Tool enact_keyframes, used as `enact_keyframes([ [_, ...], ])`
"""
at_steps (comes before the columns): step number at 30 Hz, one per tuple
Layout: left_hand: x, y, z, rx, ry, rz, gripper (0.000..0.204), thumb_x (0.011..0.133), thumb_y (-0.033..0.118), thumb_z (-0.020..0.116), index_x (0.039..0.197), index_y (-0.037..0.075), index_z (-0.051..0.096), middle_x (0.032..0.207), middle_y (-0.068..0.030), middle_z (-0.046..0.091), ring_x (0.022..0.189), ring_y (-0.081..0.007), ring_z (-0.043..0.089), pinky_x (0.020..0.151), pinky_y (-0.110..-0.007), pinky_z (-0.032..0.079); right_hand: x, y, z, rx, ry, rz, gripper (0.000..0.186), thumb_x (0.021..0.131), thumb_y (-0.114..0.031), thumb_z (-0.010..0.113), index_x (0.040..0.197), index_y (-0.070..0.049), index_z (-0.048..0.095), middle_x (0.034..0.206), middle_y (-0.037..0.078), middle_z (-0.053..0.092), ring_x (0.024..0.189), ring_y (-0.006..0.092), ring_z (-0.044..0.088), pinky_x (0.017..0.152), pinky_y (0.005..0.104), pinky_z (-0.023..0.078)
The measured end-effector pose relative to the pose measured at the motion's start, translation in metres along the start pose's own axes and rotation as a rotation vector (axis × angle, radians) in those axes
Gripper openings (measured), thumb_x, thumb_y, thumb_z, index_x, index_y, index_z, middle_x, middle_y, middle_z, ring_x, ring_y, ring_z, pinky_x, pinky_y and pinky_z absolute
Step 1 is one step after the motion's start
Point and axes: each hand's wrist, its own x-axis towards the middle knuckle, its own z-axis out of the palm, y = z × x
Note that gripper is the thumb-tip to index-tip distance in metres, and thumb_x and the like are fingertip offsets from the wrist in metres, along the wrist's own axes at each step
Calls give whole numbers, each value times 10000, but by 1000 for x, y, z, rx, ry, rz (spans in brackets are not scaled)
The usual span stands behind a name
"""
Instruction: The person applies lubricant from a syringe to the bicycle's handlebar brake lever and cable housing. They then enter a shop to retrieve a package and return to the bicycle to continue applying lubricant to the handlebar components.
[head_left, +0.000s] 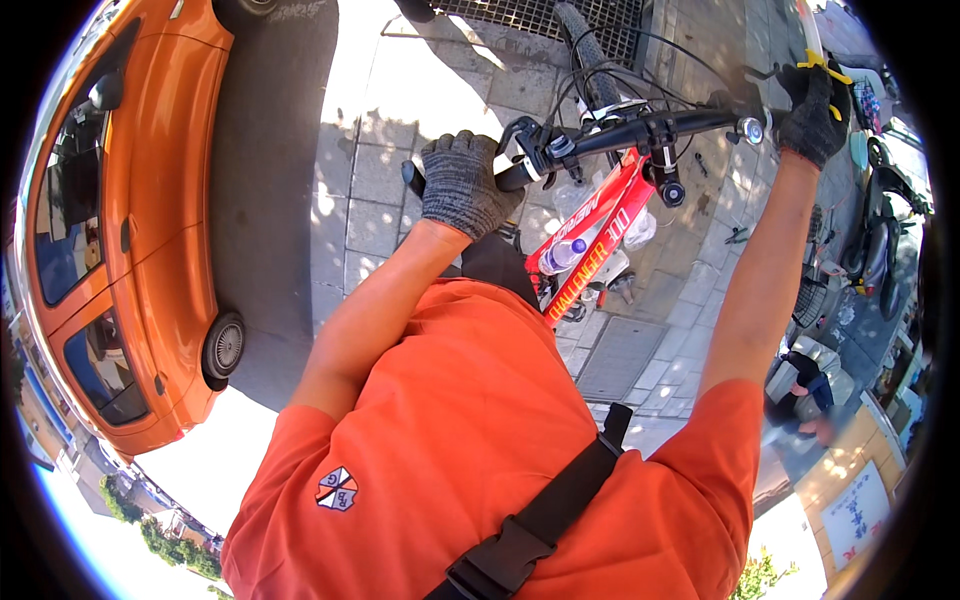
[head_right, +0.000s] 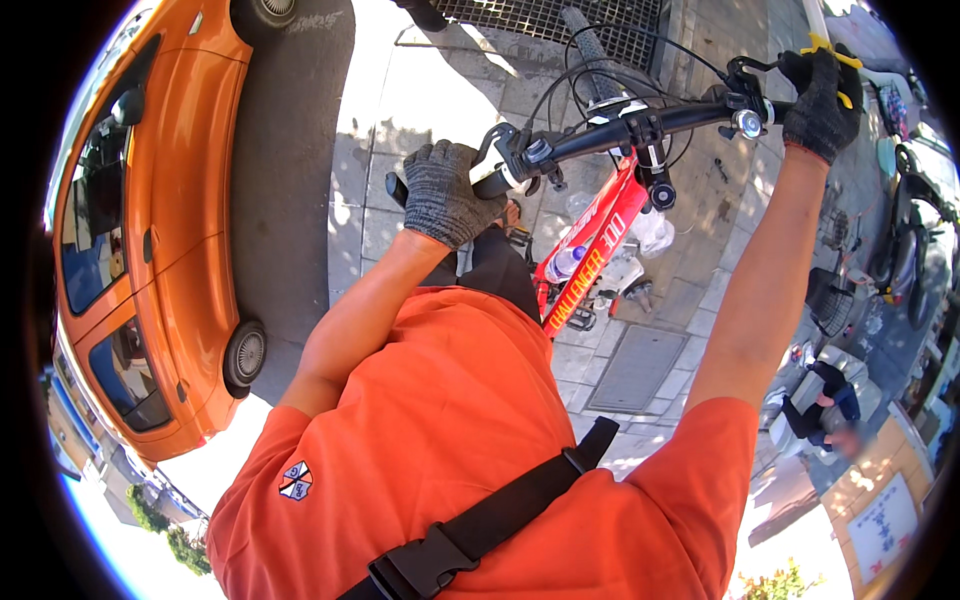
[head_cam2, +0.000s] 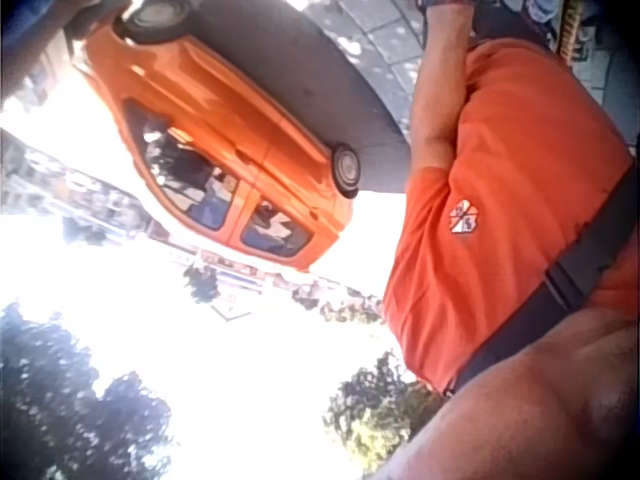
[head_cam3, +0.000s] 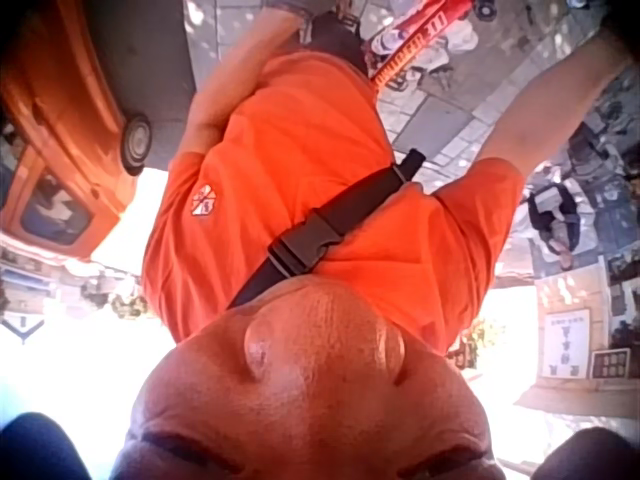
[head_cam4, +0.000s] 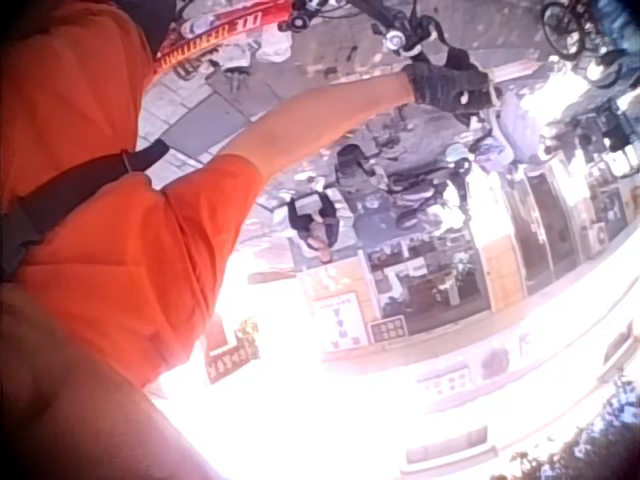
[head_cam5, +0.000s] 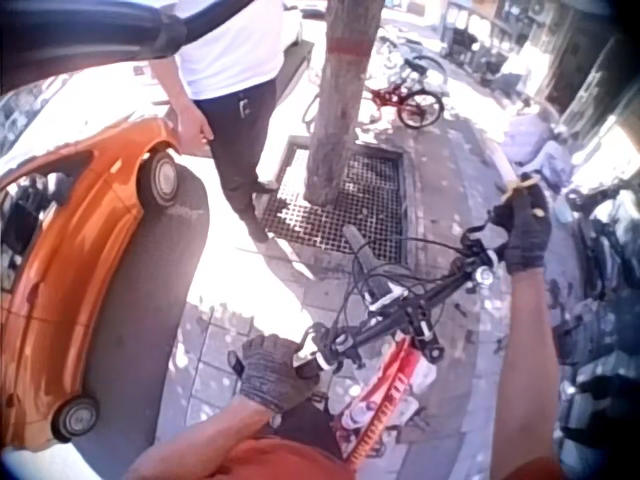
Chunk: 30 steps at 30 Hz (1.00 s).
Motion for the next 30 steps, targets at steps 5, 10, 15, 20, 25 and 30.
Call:
enact_keyframes([
  [5,-3,1,-3,-26,155,34,552,594,411,908,1002,92,718,1015,-147,667,1023,-361,630,932,-525,441,2,4,-4,-29,-7,-5,283,1017,-98,660,1262,42,635,966,174,744,788,305,774,760,425,679],
  [10,-15,-13,19,-52,545,306,520,574,353,906,971,132,654,989,-100,608,984,-335,583,869,-509,404,-2,-1,-3,-38,8,7,254,1019,-108,661,1223,41,643,949,161,739,763,300,770,748,422,676],
  [15,-3,-4,9,-93,578,206,674,587,331,903,1176,128,645,1119,-115,609,1083,-375,568,1007,-541,390,-3,-1,-7,-21,18,20,238,1015,-111,669,1200,37,649,938,155,735,747,301,766,733,421,672],
  [20,4,4,-7,38,-8,-42,676,598,411,903,1164,95,712,1151,-156,659,1151,-360,601,1024,-527,423,0,1,-5,-4,-11,5,254,1009,-107,676,1219,32,650,941,157,732,746,304,765,728,425,672],
  [25,3,0,-2,4,16,-7,655,580,406,913,1124,96,724,1088,-151,667,1119,-363,607,1011,-523,430,4,3,-7,-21,-31,6,267,1006,-103,678,1235,30,648,946,157,733,758,302,768,725,429,674],
  [30,-8,-3,4,-59,283,87,681,551,351,918,1147,104,700,1140,-149,645,1152,-388,578,1012,-525,418,-1,-1,-3,-28,5,23,261,1011,-104,671,1231,33,649,947,158,735,768,302,770,725,424,676],
])
